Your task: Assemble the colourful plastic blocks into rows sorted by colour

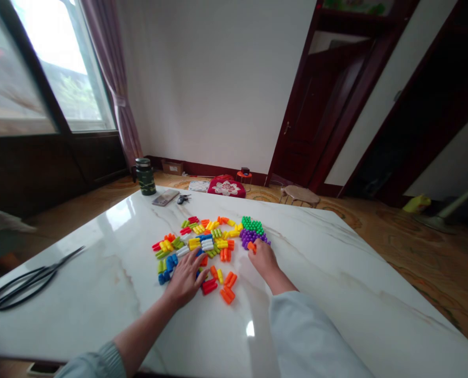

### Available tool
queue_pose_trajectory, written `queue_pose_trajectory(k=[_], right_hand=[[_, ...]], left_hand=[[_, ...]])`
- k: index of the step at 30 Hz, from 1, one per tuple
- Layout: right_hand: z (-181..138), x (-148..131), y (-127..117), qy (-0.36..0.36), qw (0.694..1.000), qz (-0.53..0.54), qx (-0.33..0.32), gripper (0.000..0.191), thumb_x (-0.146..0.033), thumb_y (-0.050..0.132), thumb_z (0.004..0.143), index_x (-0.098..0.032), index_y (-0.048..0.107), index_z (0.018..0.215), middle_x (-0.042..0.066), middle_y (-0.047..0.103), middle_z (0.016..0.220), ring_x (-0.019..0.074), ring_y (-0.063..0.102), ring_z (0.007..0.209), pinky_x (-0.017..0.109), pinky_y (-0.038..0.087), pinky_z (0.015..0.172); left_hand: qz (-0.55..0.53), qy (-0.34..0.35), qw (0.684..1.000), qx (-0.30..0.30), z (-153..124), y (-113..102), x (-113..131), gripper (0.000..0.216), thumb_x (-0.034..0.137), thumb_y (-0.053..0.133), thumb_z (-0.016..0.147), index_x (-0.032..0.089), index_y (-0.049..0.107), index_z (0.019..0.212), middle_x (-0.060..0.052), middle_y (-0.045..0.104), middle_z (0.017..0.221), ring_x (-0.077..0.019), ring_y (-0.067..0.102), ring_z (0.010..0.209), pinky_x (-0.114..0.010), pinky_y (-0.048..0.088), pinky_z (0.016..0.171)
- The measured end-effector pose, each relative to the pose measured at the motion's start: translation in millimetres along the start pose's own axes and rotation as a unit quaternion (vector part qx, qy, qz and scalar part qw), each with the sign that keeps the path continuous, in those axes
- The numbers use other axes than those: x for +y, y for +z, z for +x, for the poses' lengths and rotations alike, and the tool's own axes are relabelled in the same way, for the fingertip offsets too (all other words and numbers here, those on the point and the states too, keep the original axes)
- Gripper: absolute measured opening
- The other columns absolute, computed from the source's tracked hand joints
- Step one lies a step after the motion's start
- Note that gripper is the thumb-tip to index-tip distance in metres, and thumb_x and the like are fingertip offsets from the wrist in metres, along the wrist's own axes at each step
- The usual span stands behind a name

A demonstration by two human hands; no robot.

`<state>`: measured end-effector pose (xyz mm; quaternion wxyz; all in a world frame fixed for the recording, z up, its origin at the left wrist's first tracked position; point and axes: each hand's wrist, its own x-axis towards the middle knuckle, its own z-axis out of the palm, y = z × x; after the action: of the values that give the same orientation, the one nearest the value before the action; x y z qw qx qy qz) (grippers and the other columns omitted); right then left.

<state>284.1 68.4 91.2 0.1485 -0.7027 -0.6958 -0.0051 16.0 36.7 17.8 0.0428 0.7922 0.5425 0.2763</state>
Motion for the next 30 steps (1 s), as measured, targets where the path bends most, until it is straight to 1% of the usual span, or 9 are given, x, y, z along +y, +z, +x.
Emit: queue_pose_trajectory(k=[4,8,11,18,21,24,26,27,30], right_hand=[[5.3,8.7,3.7,-0.01,1.0,0.009,-0.015,0.007,-0.018,0.061,0.079,-0.017,0.068,0.081,0.006,0.068,0.087,0.016,0.061,0.082,0.022,0.039,0.069],[7.6,6.5,16.7,-0.019,0.999,0.011,-0.027,0.013,-0.011,0.063,0.076,-0.02,0.07,0.082,0.004,0.07,0.092,0.0157,0.062,0.085,0.022,0.038,0.069],[9.9,4.9,23.3,-0.01,1.0,0.011,-0.023,0.015,-0.009,0.061,0.077,-0.019,0.068,0.086,0.005,0.071,0.091,0.017,0.063,0.086,0.023,0.039,0.07],[13.4,3.1,31.0,-0.006,1.0,0.019,0.003,0.017,-0.008,0.06,0.08,-0.017,0.065,0.093,0.005,0.07,0.097,0.0166,0.062,0.094,0.023,0.04,0.079],[11.2,-0.8,28.0,0.002,1.0,0.015,0.016,0.019,-0.01,0.058,0.083,-0.018,0.063,0.099,0.006,0.067,0.102,0.0165,0.061,0.095,0.023,0.041,0.077],[5.4,-7.2,20.1,0.009,0.998,-0.012,0.055,0.017,-0.018,0.056,0.087,-0.019,0.062,0.103,0.006,0.064,0.11,0.0163,0.061,0.091,0.024,0.039,0.07],[0.7,-11.9,15.7,-0.014,0.997,-0.034,0.066,0.015,-0.024,0.051,0.09,-0.022,0.062,0.099,0.004,0.063,0.108,0.0157,0.062,0.087,0.024,0.038,0.066],[-1.6,-14.1,14.5,-0.036,0.997,-0.042,0.056,0.016,-0.026,0.049,0.092,-0.023,0.063,0.097,0.003,0.064,0.105,0.0155,0.062,0.086,0.025,0.037,0.065],[-6.5,-19.2,15.1,-0.096,0.994,-0.055,-0.01,0.021,-0.024,0.046,0.091,-0.025,0.066,0.097,0.002,0.066,0.101,0.0163,0.063,0.083,0.026,0.038,0.065]], left_hand=[[0.003,-0.004,1.0,-0.009,0.3,-1.3,0.8,0.051,0.049,0.04,0.095,0.021,0.052,0.136,-0.012,0.041,0.15,-0.0318,0.038,0.137,-0.05,0.033,0.112],[0.0,-0.006,1.0,-0.005,0.6,-2.4,1.6,0.05,0.048,0.042,0.095,0.022,0.053,0.136,-0.011,0.042,0.149,-0.0315,0.038,0.137,-0.05,0.033,0.111],[0.003,-0.003,1.0,-0.008,1.0,-2.5,1.9,0.05,0.047,0.042,0.094,0.021,0.053,0.136,-0.012,0.041,0.149,-0.0316,0.038,0.137,-0.049,0.033,0.112],[0.004,-0.002,1.0,-0.005,0.9,-3.1,1.7,0.049,0.046,0.043,0.094,0.02,0.054,0.134,-0.013,0.042,0.149,-0.0315,0.039,0.136,-0.05,0.033,0.111],[0.007,-0.001,1.0,-0.004,0.6,-2.4,1.1,0.049,0.046,0.043,0.094,0.02,0.054,0.135,-0.013,0.042,0.149,-0.0312,0.039,0.136,-0.05,0.033,0.111],[0.008,0.001,1.0,0.0,0.4,-1.1,0.5,0.049,0.045,0.043,0.094,0.02,0.054,0.135,-0.013,0.042,0.149,-0.0315,0.039,0.136,-0.05,0.034,0.111],[0.005,0.002,1.0,0.005,0.4,-0.6,0.4,0.048,0.045,0.043,0.094,0.021,0.054,0.134,-0.012,0.042,0.148,-0.0315,0.039,0.136,-0.05,0.034,0.111],[0.004,0.002,1.0,0.007,0.4,-0.6,0.5,0.047,0.045,0.044,0.094,0.021,0.054,0.134,-0.012,0.043,0.148,-0.0313,0.04,0.135,-0.05,0.034,0.111],[0.005,0.002,1.0,0.009,0.2,-1.0,0.8,0.047,0.044,0.044,0.094,0.022,0.054,0.134,-0.011,0.043,0.148,-0.0307,0.04,0.135,-0.049,0.034,0.111]])
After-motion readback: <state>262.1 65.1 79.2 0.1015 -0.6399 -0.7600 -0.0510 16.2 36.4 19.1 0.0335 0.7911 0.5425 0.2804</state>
